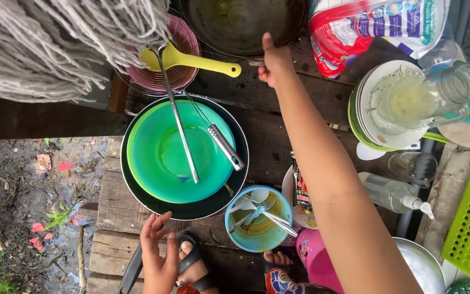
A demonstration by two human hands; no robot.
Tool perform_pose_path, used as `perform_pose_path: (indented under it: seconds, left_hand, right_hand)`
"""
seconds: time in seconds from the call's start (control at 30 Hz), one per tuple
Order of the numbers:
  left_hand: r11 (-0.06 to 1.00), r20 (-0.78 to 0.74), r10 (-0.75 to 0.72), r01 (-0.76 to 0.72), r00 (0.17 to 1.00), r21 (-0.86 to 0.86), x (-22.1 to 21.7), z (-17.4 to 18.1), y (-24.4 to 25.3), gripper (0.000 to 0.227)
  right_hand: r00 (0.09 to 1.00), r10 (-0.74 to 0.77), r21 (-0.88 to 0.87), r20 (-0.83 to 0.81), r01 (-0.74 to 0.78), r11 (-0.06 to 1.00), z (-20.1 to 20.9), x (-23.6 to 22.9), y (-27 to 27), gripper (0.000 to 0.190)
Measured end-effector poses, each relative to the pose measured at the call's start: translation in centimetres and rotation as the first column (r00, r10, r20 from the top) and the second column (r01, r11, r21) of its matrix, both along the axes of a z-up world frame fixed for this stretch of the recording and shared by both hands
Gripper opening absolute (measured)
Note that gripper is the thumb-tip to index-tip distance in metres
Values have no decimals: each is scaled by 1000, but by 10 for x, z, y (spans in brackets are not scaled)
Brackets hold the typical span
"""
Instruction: The recorder is organizing and clearing a collection of dirty dishes, bowls, and utensils on a wooden outdoor surface.
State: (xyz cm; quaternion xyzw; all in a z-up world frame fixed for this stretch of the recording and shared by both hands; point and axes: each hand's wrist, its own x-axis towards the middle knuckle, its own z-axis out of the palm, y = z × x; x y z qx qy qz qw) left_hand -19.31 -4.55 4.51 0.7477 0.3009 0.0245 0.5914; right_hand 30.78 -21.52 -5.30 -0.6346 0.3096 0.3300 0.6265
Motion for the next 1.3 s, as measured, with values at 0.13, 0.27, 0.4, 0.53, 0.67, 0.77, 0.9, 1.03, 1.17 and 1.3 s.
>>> perform_pose_path:
  seconds: [0.13,0.27,0.4,0.53,0.67,0.77,0.9,1.03,1.17,1.3]
  left_hand:
    - [998,20,22,-23,1000,58,3,5,13,65]
    - [996,94,26,-35,995,86,8,13,17,68]
    - [997,83,7,-13,997,80,14,16,11,68]
    - [995,95,-26,17,995,94,20,19,5,69]
    - [998,77,-59,56,995,38,19,22,-2,68]
    - [996,76,-93,94,993,-6,19,25,-8,67]
    - [984,101,-174,177,980,-20,22,32,-28,64]
    - [970,53,-243,243,969,-2,29,47,-44,64]
    - [948,62,-308,301,949,99,27,49,-50,65]
    - [966,13,-258,258,966,21,24,47,-50,66]
  right_hand:
    - [948,-267,-94,171,286,954,-1,-13,2,46]
    - [884,-362,108,295,346,932,-59,-32,15,40]
    - [883,-232,28,408,242,970,-109,-15,47,47]
    - [916,104,-132,386,-57,990,-53,-2,24,54]
    - [868,279,-104,411,-260,960,15,-33,-40,48]
    - [863,141,-73,486,-121,990,37,-90,-112,35]
    - [307,-38,-152,951,571,806,-56,-132,-292,56]
    - [399,295,-491,868,777,395,24,-117,-392,63]
    - [687,194,-694,700,589,414,20,-69,-470,71]
    - [852,-151,-531,502,441,724,65,-55,-432,55]
